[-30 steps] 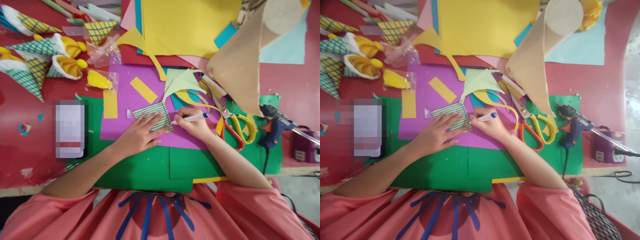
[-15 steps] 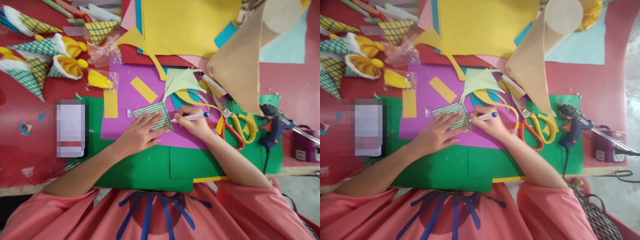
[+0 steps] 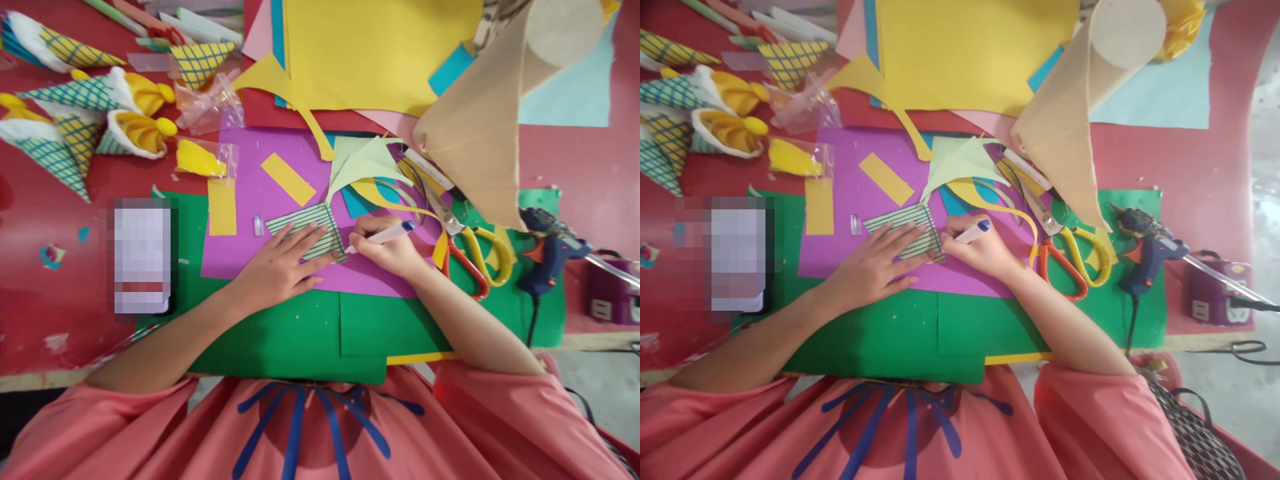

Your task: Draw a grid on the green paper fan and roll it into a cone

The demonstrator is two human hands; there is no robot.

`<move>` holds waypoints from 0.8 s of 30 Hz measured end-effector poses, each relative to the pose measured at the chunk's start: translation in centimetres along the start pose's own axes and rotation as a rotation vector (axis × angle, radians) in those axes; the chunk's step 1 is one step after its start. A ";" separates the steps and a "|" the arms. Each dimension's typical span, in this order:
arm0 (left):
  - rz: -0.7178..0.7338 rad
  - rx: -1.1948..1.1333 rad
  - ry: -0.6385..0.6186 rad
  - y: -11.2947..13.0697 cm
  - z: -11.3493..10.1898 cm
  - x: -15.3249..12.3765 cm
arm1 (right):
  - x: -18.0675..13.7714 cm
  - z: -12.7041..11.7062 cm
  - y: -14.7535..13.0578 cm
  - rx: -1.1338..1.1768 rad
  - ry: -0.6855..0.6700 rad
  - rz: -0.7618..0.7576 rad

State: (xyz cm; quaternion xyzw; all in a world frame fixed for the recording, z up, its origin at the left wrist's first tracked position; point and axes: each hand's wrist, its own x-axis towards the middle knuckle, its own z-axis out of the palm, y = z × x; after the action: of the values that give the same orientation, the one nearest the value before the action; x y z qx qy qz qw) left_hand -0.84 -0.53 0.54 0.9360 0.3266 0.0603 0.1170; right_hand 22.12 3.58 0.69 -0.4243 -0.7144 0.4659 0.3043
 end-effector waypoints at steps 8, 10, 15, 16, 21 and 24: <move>-0.004 -0.020 -0.001 0.0 0.1 0.0 | 0.0 0.0 0.1 -0.017 0.008 -0.022; -0.003 -0.025 0.001 0.0 0.1 0.0 | -0.1 0.0 0.1 -0.017 -0.020 -0.024; -0.011 -0.035 0.001 0.0 0.1 0.0 | -0.2 -0.1 0.2 0.004 -0.031 -0.020; -0.013 -0.034 -0.001 0.0 0.1 0.0 | -0.2 -0.1 0.2 0.005 -0.023 -0.023; -0.004 -0.034 0.005 0.0 0.1 0.0 | -0.2 -0.1 0.1 0.005 -0.087 -0.040; -0.002 -0.030 0.008 0.0 0.0 0.0 | -0.2 -0.2 0.1 0.022 -0.093 -0.043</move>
State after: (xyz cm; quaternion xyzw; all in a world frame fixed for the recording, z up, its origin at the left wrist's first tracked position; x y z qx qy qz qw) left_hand -0.83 -0.51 0.48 0.9336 0.3269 0.0690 0.1296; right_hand 22.43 3.52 0.65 -0.3834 -0.7314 0.4864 0.2852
